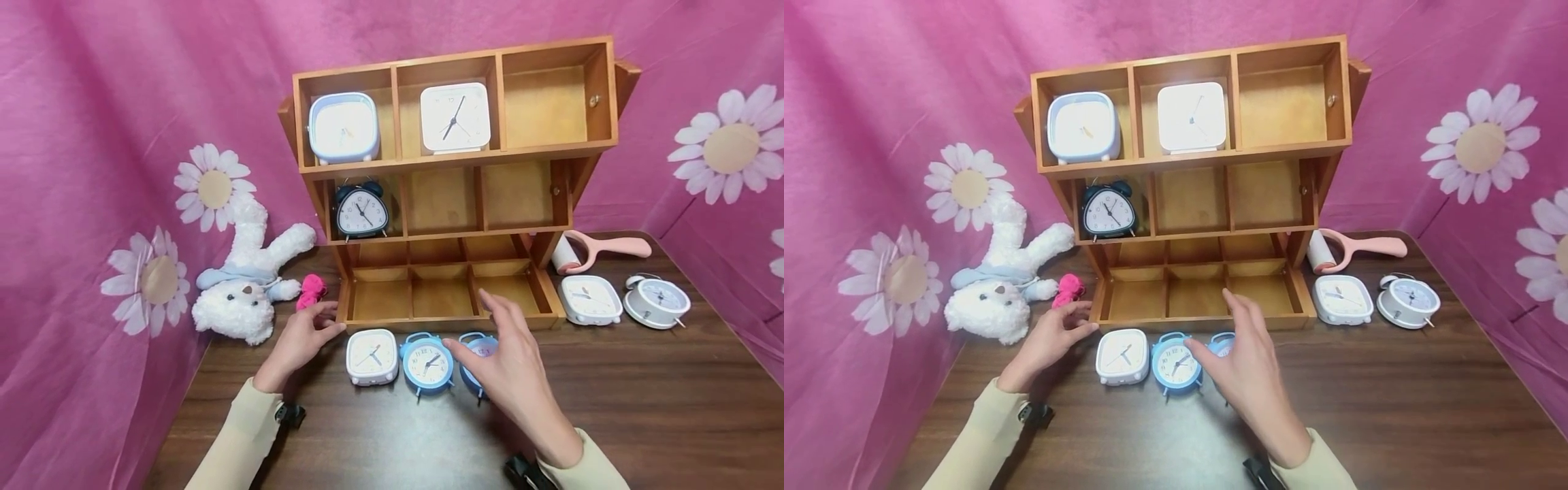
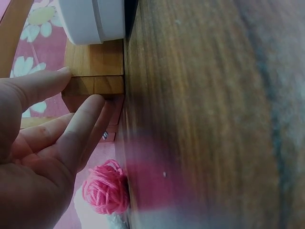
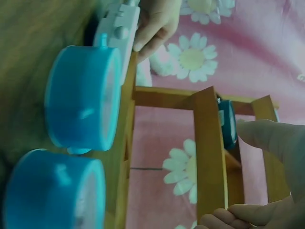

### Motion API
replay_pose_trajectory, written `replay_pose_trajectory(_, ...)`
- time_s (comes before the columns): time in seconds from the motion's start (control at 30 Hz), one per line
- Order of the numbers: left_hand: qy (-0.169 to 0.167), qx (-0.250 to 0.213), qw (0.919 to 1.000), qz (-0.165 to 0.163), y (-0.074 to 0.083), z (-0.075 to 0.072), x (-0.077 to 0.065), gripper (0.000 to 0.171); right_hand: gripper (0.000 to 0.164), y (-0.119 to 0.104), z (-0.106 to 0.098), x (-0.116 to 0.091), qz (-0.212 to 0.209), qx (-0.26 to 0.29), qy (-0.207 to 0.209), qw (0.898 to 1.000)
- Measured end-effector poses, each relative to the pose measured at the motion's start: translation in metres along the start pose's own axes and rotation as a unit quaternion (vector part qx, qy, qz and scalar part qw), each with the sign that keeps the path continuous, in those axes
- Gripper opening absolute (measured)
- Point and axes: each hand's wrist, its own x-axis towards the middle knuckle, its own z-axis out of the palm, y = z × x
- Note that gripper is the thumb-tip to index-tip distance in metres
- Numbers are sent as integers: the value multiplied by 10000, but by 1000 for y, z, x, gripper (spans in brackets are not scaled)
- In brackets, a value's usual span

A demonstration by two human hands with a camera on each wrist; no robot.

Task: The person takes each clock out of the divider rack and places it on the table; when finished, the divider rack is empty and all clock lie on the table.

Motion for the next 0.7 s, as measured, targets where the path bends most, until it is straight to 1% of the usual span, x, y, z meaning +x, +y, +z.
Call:
replay_pose_trajectory(0.2, 17, -48, 10000, 0, 0, 1, 0, 53, 93, -14, 3, 12, -389, 99, -8, 9992)
replay_pose_trajectory(0.47, 26, -47, 10000, -14, 0, -1, 0, 53, 93, -32, 8, 32, -421, 229, -281, 9985)
replay_pose_trajectory(0.7, 22, -111, 9999, 7, 1, 0, 0, 53, 92, -43, 11, 52, -681, 388, -232, 9967)
